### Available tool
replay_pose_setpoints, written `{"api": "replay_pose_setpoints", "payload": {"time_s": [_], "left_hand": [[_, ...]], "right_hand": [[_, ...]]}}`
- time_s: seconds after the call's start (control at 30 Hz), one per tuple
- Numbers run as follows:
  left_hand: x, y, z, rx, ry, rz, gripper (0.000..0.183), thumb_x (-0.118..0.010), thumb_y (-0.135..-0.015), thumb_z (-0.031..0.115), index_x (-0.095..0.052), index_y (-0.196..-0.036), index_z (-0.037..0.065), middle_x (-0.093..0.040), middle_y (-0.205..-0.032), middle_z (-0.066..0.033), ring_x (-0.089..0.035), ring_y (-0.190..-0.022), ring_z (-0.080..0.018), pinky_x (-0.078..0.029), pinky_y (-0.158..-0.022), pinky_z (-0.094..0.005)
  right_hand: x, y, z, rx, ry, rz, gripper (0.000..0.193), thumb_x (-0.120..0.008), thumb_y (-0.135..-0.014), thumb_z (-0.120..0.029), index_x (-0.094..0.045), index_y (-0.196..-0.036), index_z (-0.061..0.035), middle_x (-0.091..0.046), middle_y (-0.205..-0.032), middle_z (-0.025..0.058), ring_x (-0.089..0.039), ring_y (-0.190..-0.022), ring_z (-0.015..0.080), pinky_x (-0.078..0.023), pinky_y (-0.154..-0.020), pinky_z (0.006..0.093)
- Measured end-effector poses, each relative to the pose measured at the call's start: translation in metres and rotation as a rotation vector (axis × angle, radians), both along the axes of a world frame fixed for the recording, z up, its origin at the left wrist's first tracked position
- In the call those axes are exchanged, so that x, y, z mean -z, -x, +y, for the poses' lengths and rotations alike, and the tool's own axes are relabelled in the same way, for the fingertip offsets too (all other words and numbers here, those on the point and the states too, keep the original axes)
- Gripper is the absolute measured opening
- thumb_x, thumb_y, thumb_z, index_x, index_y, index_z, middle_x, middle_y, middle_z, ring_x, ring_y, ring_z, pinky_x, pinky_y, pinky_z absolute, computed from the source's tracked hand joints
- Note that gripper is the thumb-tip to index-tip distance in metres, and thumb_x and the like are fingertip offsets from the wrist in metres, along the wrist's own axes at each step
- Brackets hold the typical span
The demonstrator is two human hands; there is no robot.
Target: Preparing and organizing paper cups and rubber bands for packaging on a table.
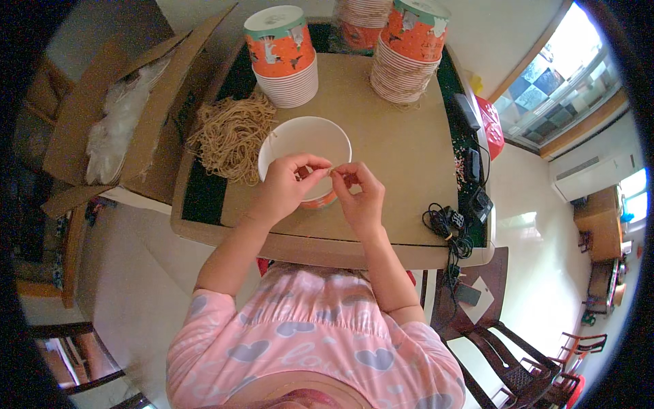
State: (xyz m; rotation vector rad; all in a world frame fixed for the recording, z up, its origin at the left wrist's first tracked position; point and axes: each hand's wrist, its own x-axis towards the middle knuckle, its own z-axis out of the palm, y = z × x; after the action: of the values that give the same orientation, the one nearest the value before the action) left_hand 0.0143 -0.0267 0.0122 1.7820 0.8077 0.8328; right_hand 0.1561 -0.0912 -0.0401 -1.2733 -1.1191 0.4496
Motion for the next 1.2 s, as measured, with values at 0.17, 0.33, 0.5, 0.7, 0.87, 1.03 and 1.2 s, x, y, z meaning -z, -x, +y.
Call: {"api": "replay_pose_setpoints", "payload": {"time_s": [0.17, 0.33, 0.5, 0.7, 0.87, 1.03, 1.2], "left_hand": [[0.000, 0.000, -0.002, -0.045, -0.114, 0.033, 0.008, -0.065, -0.083, 0.003, -0.067, -0.091, 0.002, -0.066, -0.083, -0.0051, -0.058, -0.064, -0.0101, -0.047, -0.059, -0.0241], [0.007, 0.005, -0.002, -0.117, -0.123, -0.003, 0.007, -0.065, -0.082, 0.002, -0.064, -0.089, 0.001, -0.064, -0.084, -0.0072, -0.059, -0.064, -0.0138, -0.048, -0.058, -0.0261], [0.006, 0.006, -0.008, -0.140, -0.176, -0.006, 0.007, -0.065, -0.083, 0.003, -0.063, -0.090, 0.003, -0.059, -0.086, -0.0060, -0.055, -0.060, -0.0137, -0.046, -0.057, -0.0268], [0.011, 0.005, -0.008, -0.143, -0.208, 0.016, 0.007, -0.065, -0.082, 0.003, -0.063, -0.089, 0.004, -0.058, -0.085, -0.0060, -0.052, -0.057, -0.0146, -0.045, -0.055, -0.0281], [0.014, 0.005, -0.007, -0.132, -0.217, 0.013, 0.007, -0.065, -0.082, 0.004, -0.063, -0.089, 0.004, -0.058, -0.085, -0.0063, -0.053, -0.058, -0.0150, -0.045, -0.056, -0.0283], [0.015, 0.004, -0.007, -0.134, -0.221, 0.023, 0.008, -0.065, -0.082, 0.005, -0.063, -0.089, 0.004, -0.059, -0.086, -0.0068, -0.054, -0.059, -0.0161, -0.046, -0.057, -0.0291], [0.015, 0.003, -0.006, -0.105, -0.195, 0.036, 0.007, -0.065, -0.082, 0.005, -0.063, -0.089, 0.003, -0.059, -0.085, -0.0076, -0.055, -0.059, -0.0171, -0.046, -0.057, -0.0300]], "right_hand": [[-0.003, 0.001, -0.002, -0.012, 0.016, -0.035, 0.012, -0.069, -0.081, -0.001, -0.063, -0.091, -0.0002, -0.066, -0.081, 0.0028, -0.055, -0.066, 0.0067, -0.047, -0.061, 0.0223], [-0.033, 0.007, -0.010, -0.017, 0.150, -0.162, 0.018, -0.070, -0.079, -0.003, -0.061, -0.094, -0.0027, -0.067, -0.086, 0.0047, -0.055, -0.059, 0.0106, -0.046, -0.055, 0.0252], [-0.030, 0.004, -0.009, -0.046, 0.222, -0.375, 0.021, -0.068, -0.080, -0.004, -0.057, -0.097, -0.0043, -0.065, -0.084, 0.0082, -0.054, -0.055, 0.0161, -0.046, -0.054, 0.0286], [-0.032, 0.006, -0.012, -0.041, 0.252, -0.209, 0.015, -0.065, -0.081, -0.002, -0.057, -0.093, -0.0029, -0.063, -0.080, 0.0091, -0.054, -0.055, 0.0145, -0.046, -0.054, 0.0281], [-0.022, 0.004, -0.012, 0.001, 0.225, -0.210, 0.010, -0.065, -0.081, -0.002, -0.057, -0.087, -0.0011, -0.061, -0.077, 0.0098, -0.055, -0.058, 0.0152, -0.046, -0.055, 0.0282], [-0.019, 0.004, -0.011, 0.005, 0.216, -0.248, 0.008, -0.065, -0.082, -0.002, -0.058, -0.087, -0.0012, -0.061, -0.077, 0.0107, -0.056, -0.060, 0.0165, -0.047, -0.056, 0.0286], [-0.011, 0.009, -0.007, 0.008, 0.177, -0.297, 0.013, -0.068, -0.083, -0.007, -0.064, -0.095, -0.0051, -0.061, -0.077, 0.0095, -0.055, -0.060, 0.0151, -0.046, -0.057, 0.0281]]}}
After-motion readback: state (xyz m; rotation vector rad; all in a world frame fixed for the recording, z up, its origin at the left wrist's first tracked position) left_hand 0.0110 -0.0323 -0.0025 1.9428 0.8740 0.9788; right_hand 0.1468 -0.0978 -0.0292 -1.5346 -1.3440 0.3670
